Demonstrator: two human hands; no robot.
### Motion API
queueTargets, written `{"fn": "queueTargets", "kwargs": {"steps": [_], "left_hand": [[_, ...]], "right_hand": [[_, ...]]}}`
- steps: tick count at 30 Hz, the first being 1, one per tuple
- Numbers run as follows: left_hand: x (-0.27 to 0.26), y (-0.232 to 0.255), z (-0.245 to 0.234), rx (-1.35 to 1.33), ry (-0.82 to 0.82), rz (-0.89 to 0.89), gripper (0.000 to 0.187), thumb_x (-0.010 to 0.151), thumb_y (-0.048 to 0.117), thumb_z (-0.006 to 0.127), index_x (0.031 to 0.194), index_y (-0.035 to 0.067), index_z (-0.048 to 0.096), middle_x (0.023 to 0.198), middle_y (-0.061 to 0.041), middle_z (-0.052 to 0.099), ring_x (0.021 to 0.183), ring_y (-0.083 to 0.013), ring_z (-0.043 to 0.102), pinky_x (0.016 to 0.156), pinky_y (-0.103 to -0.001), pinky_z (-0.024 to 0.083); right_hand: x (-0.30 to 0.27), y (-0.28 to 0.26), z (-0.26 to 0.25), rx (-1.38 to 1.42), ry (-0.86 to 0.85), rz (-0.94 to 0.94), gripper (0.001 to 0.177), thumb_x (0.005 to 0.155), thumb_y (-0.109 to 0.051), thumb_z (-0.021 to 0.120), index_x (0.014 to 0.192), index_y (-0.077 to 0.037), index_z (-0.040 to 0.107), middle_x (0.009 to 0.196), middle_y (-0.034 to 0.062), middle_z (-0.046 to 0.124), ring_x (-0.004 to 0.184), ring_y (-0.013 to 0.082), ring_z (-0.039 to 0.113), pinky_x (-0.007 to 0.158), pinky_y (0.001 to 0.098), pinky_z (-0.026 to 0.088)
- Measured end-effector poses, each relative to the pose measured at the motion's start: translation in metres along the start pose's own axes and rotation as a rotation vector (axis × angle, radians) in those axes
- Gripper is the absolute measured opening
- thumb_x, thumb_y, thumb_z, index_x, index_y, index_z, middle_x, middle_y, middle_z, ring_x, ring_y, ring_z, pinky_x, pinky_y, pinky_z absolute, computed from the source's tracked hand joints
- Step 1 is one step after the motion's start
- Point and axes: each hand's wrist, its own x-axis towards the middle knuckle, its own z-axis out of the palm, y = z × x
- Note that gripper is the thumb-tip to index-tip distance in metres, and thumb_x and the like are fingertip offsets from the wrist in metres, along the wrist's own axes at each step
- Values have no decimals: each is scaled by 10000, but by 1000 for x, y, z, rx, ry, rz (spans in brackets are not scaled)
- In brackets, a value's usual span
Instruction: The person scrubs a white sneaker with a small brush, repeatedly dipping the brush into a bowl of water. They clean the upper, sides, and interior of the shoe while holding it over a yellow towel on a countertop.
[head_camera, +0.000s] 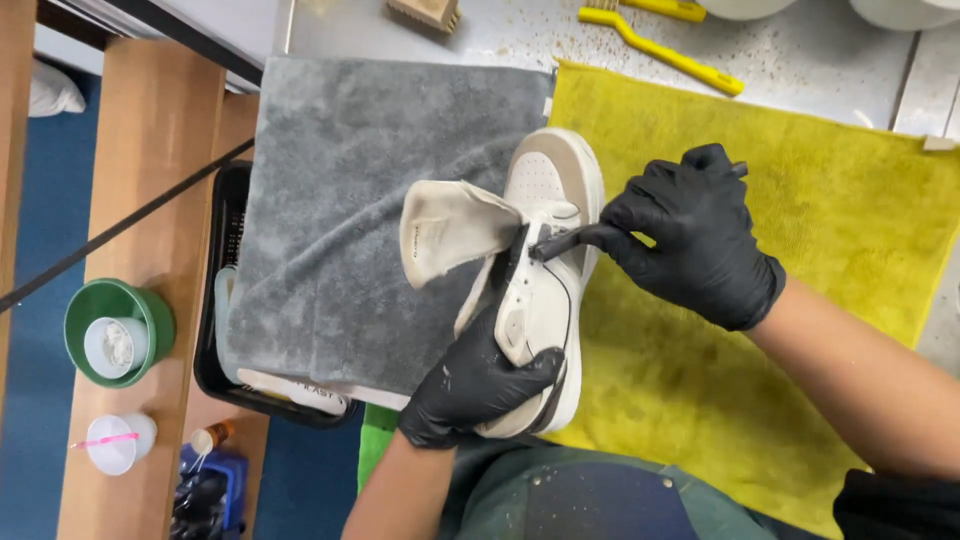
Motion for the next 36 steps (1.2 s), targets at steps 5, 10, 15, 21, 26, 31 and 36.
{"fn": "queueTargets", "kwargs": {"steps": [5,10,15,21,26,31,36], "left_hand": [[3,-1,2,48,-45,152,871,851,166,670,1566,23,193,1660,-184,225,1553,-276,156,1261,-389,139],[1,1,3,85,-32,3,467,822,193,664,1272,105,575,1074,-26,660,1109,-127,590,973,-312,472],[-1,3,-7,-161,-73,84,953,834,186,701,1588,66,132,1639,-125,308,1514,-224,290,1229,-384,251],[-5,-2,-14,-163,10,107,889,883,162,671,1592,106,138,1688,-71,178,1564,-211,148,1258,-404,152],[15,-29,-5,-243,85,74,884,829,201,734,1571,122,258,1625,-70,366,1503,-201,335,1226,-385,265],[21,-24,-2,-319,30,167,937,840,264,742,1581,91,196,1643,-109,309,1518,-244,297,1234,-419,253],[27,-41,-3,-272,67,156,763,967,474,505,1568,81,248,1636,-128,324,1520,-263,303,1242,-408,237]], "right_hand": [[4,-21,-12,132,-60,-41,288,981,-366,683,775,-175,624,677,23,550,612,272,539,672,470,349],[11,-40,-23,217,-89,-44,347,978,-388,602,706,-178,557,625,35,504,566,285,518,643,485,358],[11,48,-29,201,154,275,207,1090,-21,832,907,-42,738,734,76,624,636,210,550,761,398,427],[-5,214,-34,-782,149,241,138,1184,-357,713,1111,-255,770,955,58,727,819,329,676,681,449,465],[19,243,-15,-904,29,205,170,1008,-377,679,1089,-265,777,981,26,679,770,274,653,556,406,472],[26,245,-4,-879,-150,265,160,985,-338,639,937,-231,749,926,41,665,746,314,647,525,419,460],[25,246,-1,-965,-139,239,152,980,-324,627,891,-281,743,867,3,630,704,299,631,504,404,436]]}}
